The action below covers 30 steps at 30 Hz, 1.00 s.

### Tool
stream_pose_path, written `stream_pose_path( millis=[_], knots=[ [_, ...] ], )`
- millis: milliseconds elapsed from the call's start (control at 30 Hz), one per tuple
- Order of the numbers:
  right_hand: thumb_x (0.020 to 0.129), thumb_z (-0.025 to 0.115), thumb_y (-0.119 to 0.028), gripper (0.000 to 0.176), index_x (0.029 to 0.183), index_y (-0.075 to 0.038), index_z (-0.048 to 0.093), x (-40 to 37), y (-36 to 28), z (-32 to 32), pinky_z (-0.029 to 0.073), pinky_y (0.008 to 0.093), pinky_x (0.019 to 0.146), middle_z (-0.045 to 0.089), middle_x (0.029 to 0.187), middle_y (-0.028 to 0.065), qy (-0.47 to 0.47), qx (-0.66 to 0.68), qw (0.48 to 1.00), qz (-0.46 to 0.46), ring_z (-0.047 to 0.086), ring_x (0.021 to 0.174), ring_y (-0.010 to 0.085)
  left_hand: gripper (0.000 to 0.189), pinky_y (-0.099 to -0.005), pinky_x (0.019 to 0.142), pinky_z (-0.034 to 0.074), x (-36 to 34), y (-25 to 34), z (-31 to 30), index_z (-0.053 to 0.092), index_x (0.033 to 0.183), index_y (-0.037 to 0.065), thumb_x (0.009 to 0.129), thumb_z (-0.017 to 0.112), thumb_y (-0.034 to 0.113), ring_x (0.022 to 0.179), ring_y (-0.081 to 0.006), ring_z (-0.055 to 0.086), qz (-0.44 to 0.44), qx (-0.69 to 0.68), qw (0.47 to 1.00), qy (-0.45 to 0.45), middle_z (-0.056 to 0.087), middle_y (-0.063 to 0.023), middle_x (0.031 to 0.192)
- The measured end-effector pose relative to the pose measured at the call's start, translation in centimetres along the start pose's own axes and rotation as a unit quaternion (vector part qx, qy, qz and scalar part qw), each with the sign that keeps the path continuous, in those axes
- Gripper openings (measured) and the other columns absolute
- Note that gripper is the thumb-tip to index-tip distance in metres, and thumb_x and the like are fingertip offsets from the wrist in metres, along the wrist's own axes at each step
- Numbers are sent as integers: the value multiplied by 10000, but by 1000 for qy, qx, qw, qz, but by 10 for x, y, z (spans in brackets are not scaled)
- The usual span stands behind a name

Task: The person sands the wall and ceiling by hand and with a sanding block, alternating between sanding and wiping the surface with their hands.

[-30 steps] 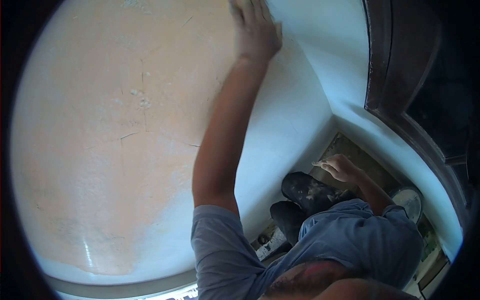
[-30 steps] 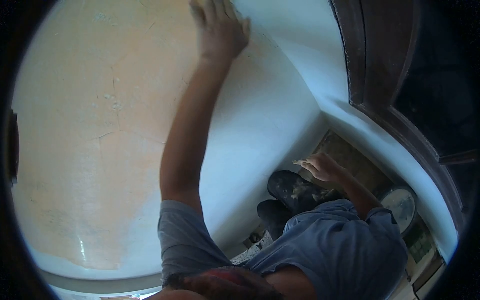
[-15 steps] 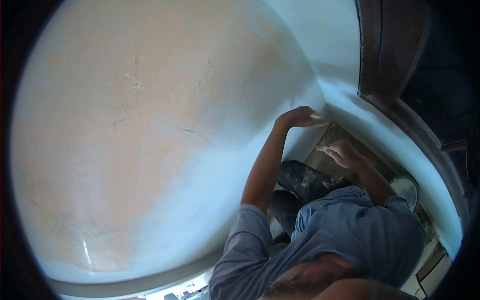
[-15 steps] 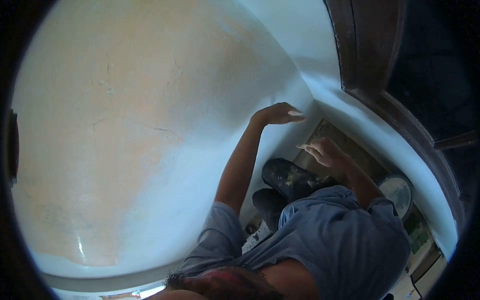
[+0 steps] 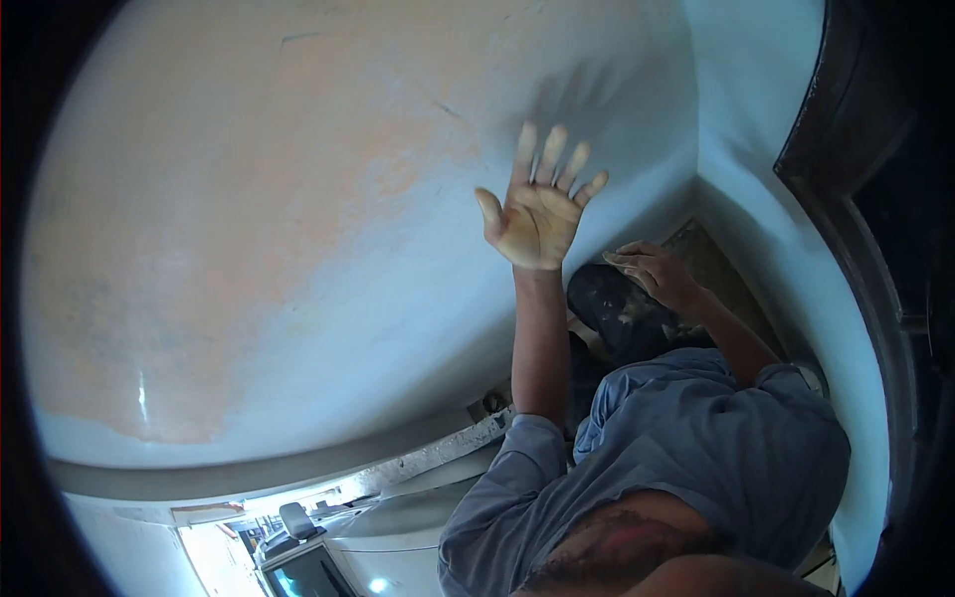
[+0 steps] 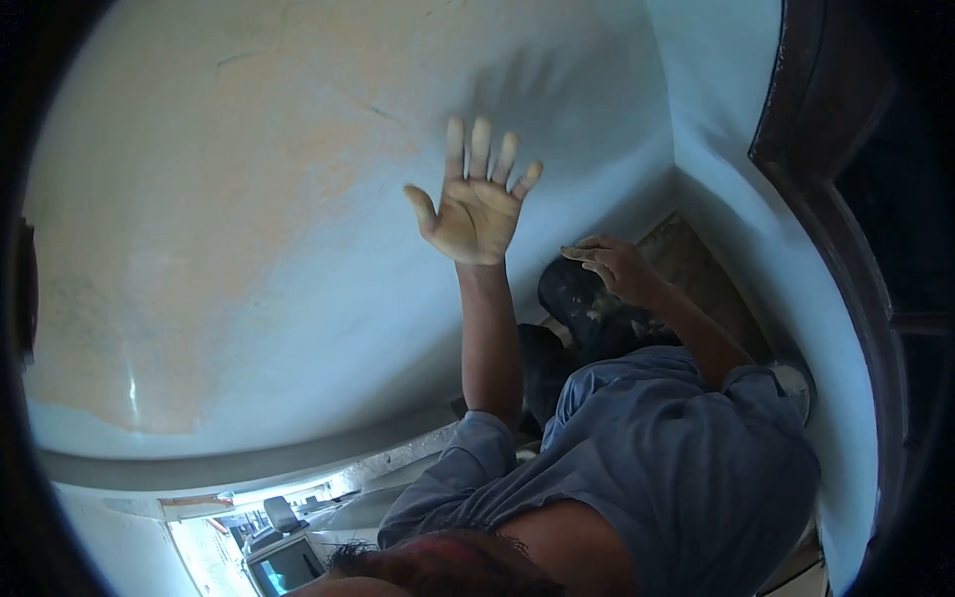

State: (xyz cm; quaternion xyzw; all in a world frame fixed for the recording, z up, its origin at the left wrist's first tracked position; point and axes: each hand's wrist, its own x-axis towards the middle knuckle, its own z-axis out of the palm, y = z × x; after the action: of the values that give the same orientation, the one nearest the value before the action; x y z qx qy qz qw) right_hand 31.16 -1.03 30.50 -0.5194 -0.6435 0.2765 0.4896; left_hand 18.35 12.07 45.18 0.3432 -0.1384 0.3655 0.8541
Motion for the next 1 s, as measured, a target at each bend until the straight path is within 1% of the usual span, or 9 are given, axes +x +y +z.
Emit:
stream_pose_path(
  millis=[200, 300, 367, 533, 600, 633, 833, 933, 1000],
  knots=[
    [862, 495, 41, 308, 1121, -19, 652, 75, -7, -54, 492, 348, 916, 635, 1187, 147, 194, -117, 960, -162, 617, 1105, 279, 647, -583, 1041, 287, -149, -24, -79, 466, 1330, 63, 910, 475, 555, 1276, -372, 412, 46, 16, 974, 221, 473, -140, 1359],
    [953, 432, -39, 286, 1167, -16, 621, 186, -45, -124, 430, 354, 999, 612, 1211, 173, 392, -233, 826, -333, 536, 1215, 285, 572, -537, 1046, 304, -236, -43, -125, 529, 1249, 43, 937, 446, 515, 1236, -342, 436, 98, -62, 939, 325, 530, -129, 1260],
    [906, 548, -167, 283, 1173, -123, 631, 256, -97, -156, 489, 376, 871, 600, 1222, 163, 416, -230, 858, -193, 585, 1103, 329, 561, -522, 1033, 320, -283, -55, -149, 534, 1238, 42, 930, 471, 508, 1220, -330, 451, 95, -25, 863, 495, 538, -130, 1246],
    [997, 395, -269, 429, 1325, -13, 501, 323, -236, -155, 226, 417, 1144, 420, 1435, 166, 531, -206, 742, -354, 323, 1376, 306, 322, -383, 750, 504, -367, -109, -226, 661, 1035, 51, 906, 551, 324, 869, -294, 646, -57, 166, 632, 755, 676, -114, 972],
    [896, 536, -146, 354, 1243, -141, 602, 304, -173, -103, 440, 468, 900, 593, 1227, 187, 431, -267, 840, -194, 571, 1088, 375, 256, -380, 724, 511, -414, -146, -271, 698, 918, 30, 849, 607, 259, 819, -288, 662, -187, 453, 515, 703, 693, -128, 899],
    [875, 505, -114, 395, 1259, -122, 599, 285, -141, -65, 338, 570, 997, 601, 1223, 187, 482, -309, 751, -330, 529, 1163, 406, 235, -387, 740, 509, -430, -157, -296, 704, 873, 15, 817, 639, 235, 829, -284, 664, -272, 675, 394, 562, 695, -141, 881],
    [879, 477, -176, 366, 1201, -108, 636, 291, -181, -79, 221, 528, 1120, 563, 1304, 149, 312, -323, 749, -487, 426, 1311, 356, 298, -382, 799, 488, -384, -153, -241, 679, 927, -16, 797, 697, 251, 859, -294, 663, -180, 567, 520, 612, 692, -181, 891],
    [886, 513, -211, 210, 848, -28, 610, 386, -319, -165, 434, 470, 609, 620, 829, 200, 381, -418, 765, -309, 600, 716, 350, 310, -404, 822, 479, -386, -150, -236, 664, 953, -7, 799, 679, 262, 895, -343, 648, -210, 555, 520, 614, 684, -192, 933],
    [1001, 367, -296, 451, 1331, -17, 493, 399, -411, -171, 220, 419, 1144, 414, 1438, 167, 411, -341, 704, -468, 326, 1374, 306, 340, -435, 856, 465, -384, -149, -246, 656, 966, -8, 807, 657, 292, 952, -392, 628, -238, 543, 500, 631, 669, -213, 984]
  ],
)
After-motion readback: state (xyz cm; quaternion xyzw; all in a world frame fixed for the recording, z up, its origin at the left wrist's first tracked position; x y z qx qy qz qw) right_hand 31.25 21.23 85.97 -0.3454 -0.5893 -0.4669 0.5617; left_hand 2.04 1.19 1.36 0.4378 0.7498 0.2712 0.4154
